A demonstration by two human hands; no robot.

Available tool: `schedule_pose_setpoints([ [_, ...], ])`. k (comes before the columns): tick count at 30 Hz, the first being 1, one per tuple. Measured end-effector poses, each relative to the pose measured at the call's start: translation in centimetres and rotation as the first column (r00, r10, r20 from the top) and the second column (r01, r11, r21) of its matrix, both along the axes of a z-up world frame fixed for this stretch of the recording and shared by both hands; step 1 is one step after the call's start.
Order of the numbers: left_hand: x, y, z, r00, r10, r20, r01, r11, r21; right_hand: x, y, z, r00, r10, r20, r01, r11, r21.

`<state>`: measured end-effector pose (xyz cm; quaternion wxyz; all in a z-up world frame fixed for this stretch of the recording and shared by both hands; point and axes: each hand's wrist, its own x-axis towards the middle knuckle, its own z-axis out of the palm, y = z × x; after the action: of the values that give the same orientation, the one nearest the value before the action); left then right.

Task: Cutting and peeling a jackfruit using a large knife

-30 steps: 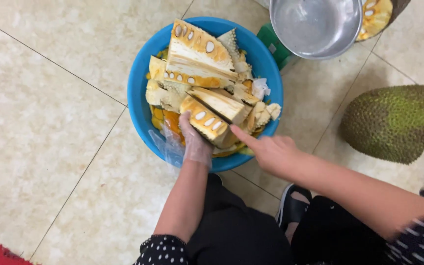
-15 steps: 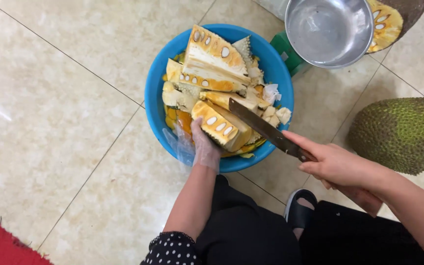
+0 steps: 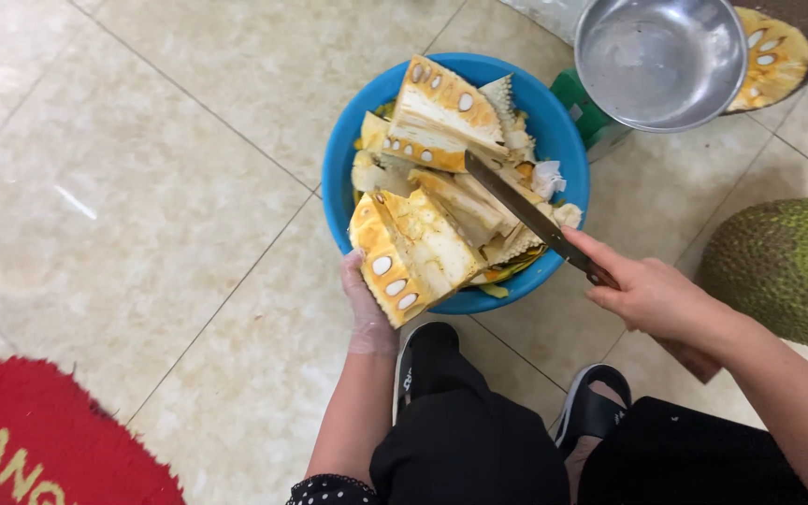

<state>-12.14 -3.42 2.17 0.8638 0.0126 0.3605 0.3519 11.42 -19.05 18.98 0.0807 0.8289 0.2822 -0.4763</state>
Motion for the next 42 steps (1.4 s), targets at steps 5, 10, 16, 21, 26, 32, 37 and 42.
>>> schedule_pose_setpoints([
  [5,-3.3,1.0,2.2,0.992,0.097,-0.079,-0.095,0.995,0.031,1.7,-0.5,-5.5,0.973,0.217,0.073,-0.219,0.976,0.018],
  [10,-6.5,2.3,4.6,0.982,0.186,-0.021,-0.184,0.980,0.069,0.1,-0.8,-4.6,0.958,0.286,-0.029,-0.284,0.956,0.075],
  [16,-7.4,3.8,6.6,0.946,0.317,0.071,-0.324,0.938,0.126,-0.5,-0.5,-5.4,0.955,0.287,0.073,-0.290,0.956,0.040],
  [21,-6.5,3.7,4.5,0.943,0.291,0.160,-0.311,0.943,0.121,-4.0,-0.1,-8.3,0.916,0.391,0.090,-0.401,0.903,0.157],
  [26,-6.5,3.9,2.1,0.952,0.266,0.152,-0.285,0.951,0.119,-4.8,-1.1,-5.9,0.894,0.439,0.083,-0.444,0.894,0.054],
  [32,-4.8,4.2,1.1,0.967,0.208,0.150,-0.228,0.965,0.129,-4.4,0.0,-4.6,0.959,0.277,-0.066,-0.271,0.959,0.089],
  [37,-3.7,3.6,0.7,0.974,0.176,0.143,-0.194,0.973,0.123,-3.7,-0.9,-4.7,0.959,0.270,-0.088,-0.262,0.961,0.089],
  [42,-0.7,3.4,5.5,0.980,0.195,-0.040,-0.195,0.981,0.012,-0.9,-3.1,-5.4,0.916,-0.187,-0.356,0.285,0.927,0.246],
])
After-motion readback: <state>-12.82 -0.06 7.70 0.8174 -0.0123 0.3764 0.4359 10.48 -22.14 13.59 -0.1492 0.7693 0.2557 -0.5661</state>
